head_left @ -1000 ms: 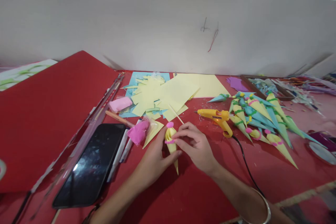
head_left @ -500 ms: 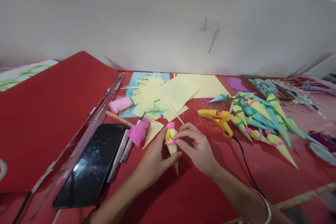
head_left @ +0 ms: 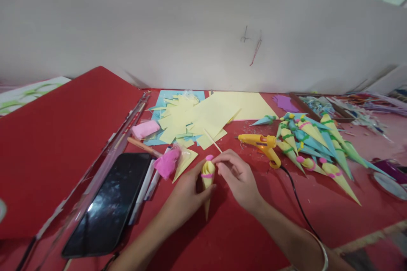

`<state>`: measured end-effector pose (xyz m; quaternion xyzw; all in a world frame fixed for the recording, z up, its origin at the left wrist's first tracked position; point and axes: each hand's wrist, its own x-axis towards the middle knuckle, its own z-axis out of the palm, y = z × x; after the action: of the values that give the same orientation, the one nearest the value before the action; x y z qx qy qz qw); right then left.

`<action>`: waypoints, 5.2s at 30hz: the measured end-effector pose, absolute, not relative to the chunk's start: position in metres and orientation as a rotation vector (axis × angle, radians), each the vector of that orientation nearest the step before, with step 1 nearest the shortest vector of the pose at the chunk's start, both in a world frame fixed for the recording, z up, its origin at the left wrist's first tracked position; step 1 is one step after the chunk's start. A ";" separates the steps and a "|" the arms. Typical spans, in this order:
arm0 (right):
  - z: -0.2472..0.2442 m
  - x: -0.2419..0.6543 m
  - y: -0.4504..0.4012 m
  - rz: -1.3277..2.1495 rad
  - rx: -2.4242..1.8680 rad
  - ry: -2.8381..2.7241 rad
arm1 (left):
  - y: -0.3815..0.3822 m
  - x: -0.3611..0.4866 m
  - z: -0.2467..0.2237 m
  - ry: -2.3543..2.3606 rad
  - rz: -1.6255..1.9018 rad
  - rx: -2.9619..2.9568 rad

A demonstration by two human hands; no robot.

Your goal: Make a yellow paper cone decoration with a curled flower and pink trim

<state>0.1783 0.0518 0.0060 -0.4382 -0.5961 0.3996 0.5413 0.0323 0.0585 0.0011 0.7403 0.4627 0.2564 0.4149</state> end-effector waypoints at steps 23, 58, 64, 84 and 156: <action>0.005 0.179 0.054 0.943 -1.135 -1.362 | 0.083 -0.010 0.009 1.965 0.514 2.564; 0.004 0.177 0.049 0.885 -1.032 -1.707 | 0.071 0.008 0.009 1.136 0.602 2.770; 0.005 0.176 0.048 0.798 -1.073 -1.704 | 0.070 0.008 0.007 1.063 0.652 2.789; -0.003 0.180 0.061 1.375 -0.983 -0.799 | 0.077 0.004 0.014 1.822 0.457 2.526; 0.007 0.177 0.053 1.163 -1.103 -1.123 | 0.060 0.035 0.011 1.207 0.798 1.711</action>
<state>0.1771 0.0531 0.0071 -0.4674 -0.4760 0.4932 0.5583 0.0345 0.0599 0.0107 0.6873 0.4849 0.3206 0.4355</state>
